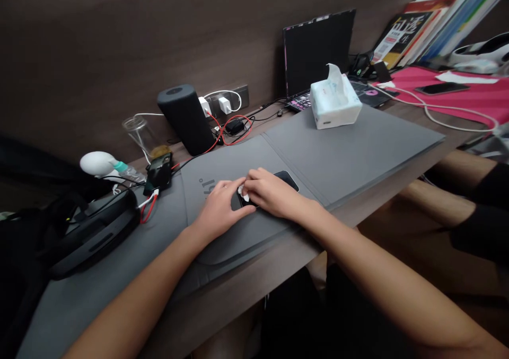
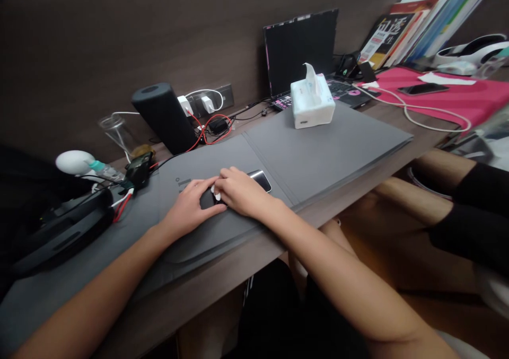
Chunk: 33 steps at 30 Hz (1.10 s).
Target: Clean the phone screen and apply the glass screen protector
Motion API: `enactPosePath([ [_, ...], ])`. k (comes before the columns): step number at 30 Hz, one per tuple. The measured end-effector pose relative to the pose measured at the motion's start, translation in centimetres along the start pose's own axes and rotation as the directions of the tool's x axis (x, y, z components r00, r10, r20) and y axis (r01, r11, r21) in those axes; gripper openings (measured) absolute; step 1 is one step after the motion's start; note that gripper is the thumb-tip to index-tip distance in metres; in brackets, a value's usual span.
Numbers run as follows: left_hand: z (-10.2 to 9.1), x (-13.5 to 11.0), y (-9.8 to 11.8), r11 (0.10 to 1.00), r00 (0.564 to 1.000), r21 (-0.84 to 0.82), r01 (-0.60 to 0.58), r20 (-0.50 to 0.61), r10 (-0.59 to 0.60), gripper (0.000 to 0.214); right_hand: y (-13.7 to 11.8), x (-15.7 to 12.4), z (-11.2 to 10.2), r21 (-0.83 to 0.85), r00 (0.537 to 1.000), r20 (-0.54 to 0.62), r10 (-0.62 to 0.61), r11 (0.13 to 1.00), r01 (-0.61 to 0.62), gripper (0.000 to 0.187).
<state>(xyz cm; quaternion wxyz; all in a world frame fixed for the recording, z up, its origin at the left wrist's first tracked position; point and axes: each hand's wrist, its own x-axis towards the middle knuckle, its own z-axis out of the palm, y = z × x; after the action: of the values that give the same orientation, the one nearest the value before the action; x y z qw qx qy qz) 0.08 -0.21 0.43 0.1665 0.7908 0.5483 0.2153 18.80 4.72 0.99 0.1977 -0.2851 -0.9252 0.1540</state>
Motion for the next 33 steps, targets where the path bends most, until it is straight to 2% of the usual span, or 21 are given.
enactPosePath([
  [4, 0.0, 0.0, 0.0, 0.999, 0.999, -0.010, 0.051, 0.006, -0.051, 0.064, 2.4, -1.9, -1.5, 0.029, 0.999, -0.022, 0.033, 0.999, -0.032, 0.019],
  [9, 0.1, 0.1, 0.0, 0.998, 0.998, -0.026, 0.060, 0.007, -0.060, 0.063, 5.1, -4.3, -3.3, 0.012, 0.984, -0.104, 0.143, 0.990, -0.142, 0.024],
  [12, 0.1, 0.1, -0.1, 0.998, 0.998, -0.028, 0.060, 0.006, -0.060, 0.063, 4.2, -3.9, -2.9, 0.000, 0.979, -0.115, 0.167, 0.986, -0.168, 0.023],
  [18, 0.1, 0.1, 0.0, 0.999, 1.000, -0.026, 0.026, 0.004, -0.026, 0.064, 0.1, -1.2, -0.1, 0.005, 0.983, -0.103, 0.153, 0.988, -0.153, 0.021],
  [21, 0.1, 0.1, 0.0, 0.999, 1.000, -0.033, 0.002, -0.002, -0.002, 0.063, -1.0, -1.6, 0.3, 0.009, 0.986, -0.110, 0.128, 0.992, -0.128, 0.019],
  [24, 0.1, 0.0, 0.0, 1.000, 1.000, -0.028, -0.002, -0.004, 0.002, 0.063, -0.6, -3.2, -0.3, 0.023, 0.989, -0.097, 0.110, 0.994, -0.109, 0.020],
  [28, 0.0, 0.1, -0.1, 0.999, 1.000, -0.031, 0.012, -0.010, -0.012, 0.064, 1.7, -5.5, -1.9, -0.009, 0.975, -0.137, 0.173, 0.984, -0.176, 0.021],
  [31, 0.0, 0.1, -0.1, 1.000, 1.000, -0.022, 0.005, -0.006, -0.005, 0.063, 2.8, -5.9, -2.4, -0.075, 0.959, -0.168, 0.229, 0.967, -0.244, 0.021],
  [33, 0.0, 0.1, -0.1, 1.000, 1.000, -0.015, 0.006, -0.007, -0.006, 0.063, 2.4, -5.3, -2.1, -0.106, 0.957, -0.172, 0.232, 0.962, -0.252, 0.020],
])
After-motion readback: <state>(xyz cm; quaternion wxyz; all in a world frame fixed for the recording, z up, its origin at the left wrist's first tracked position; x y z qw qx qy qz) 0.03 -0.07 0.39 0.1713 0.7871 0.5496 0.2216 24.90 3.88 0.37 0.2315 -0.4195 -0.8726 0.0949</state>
